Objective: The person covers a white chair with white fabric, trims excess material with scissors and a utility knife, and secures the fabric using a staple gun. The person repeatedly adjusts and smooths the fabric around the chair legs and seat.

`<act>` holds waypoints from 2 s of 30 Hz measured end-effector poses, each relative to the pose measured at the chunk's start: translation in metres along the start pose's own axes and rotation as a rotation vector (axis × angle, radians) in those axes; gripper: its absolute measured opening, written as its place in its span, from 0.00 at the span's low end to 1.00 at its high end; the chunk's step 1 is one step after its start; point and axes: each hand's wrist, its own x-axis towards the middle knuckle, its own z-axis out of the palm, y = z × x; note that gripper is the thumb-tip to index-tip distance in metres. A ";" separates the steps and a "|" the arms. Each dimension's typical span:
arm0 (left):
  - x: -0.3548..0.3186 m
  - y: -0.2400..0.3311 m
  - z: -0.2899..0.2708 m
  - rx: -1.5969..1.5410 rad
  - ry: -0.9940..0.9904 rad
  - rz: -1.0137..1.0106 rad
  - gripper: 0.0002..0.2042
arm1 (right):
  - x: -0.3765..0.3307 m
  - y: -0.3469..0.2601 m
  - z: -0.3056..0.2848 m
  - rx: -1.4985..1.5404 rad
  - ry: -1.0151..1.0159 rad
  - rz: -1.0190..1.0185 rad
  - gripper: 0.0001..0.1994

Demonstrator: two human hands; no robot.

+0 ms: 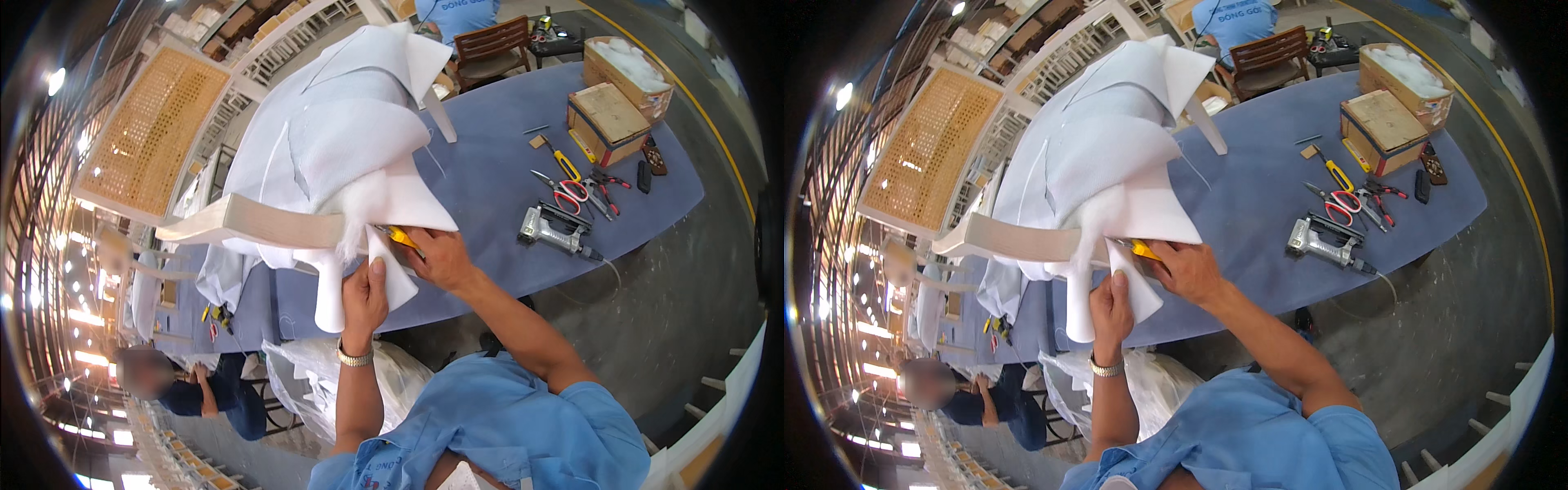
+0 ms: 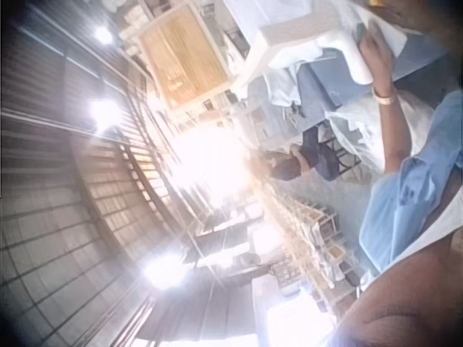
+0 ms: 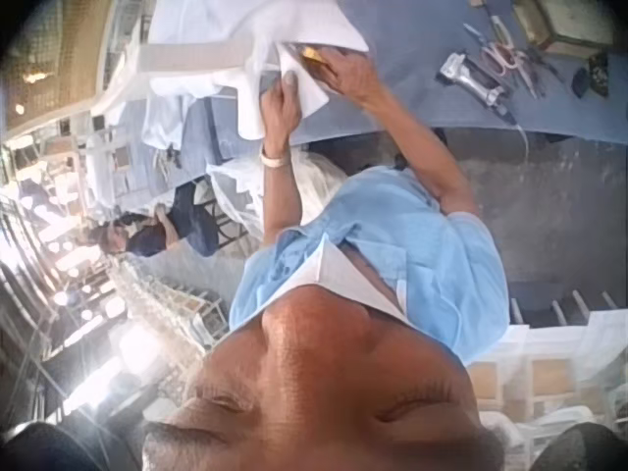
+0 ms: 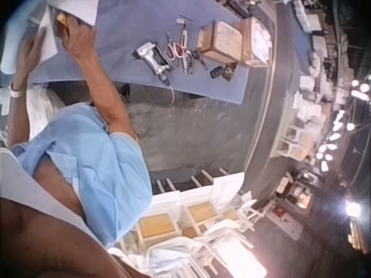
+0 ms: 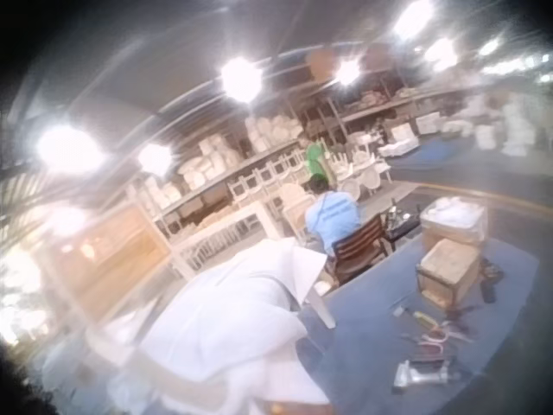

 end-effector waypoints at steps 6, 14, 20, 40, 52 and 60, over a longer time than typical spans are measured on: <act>0.001 -0.001 0.002 0.001 0.002 0.023 0.21 | 0.003 0.001 -0.006 -0.046 -0.045 0.006 0.19; -0.003 -0.004 0.002 0.041 0.010 0.035 0.20 | 0.002 0.005 -0.003 0.025 -0.038 0.001 0.20; -0.005 -0.009 0.012 0.000 0.051 0.023 0.20 | 0.008 0.009 -0.012 -0.020 -0.135 -0.008 0.21; -0.243 -0.137 0.194 -0.231 0.308 -1.117 0.24 | -0.108 0.202 -0.194 0.285 0.083 1.076 0.10; -0.290 -0.178 0.220 -0.304 1.009 -1.467 0.39 | 0.108 0.132 -0.088 1.215 -0.025 0.473 0.24; -0.387 -0.344 0.031 -0.484 1.545 -1.418 0.33 | 0.165 -0.023 -0.073 1.151 0.041 -0.138 0.37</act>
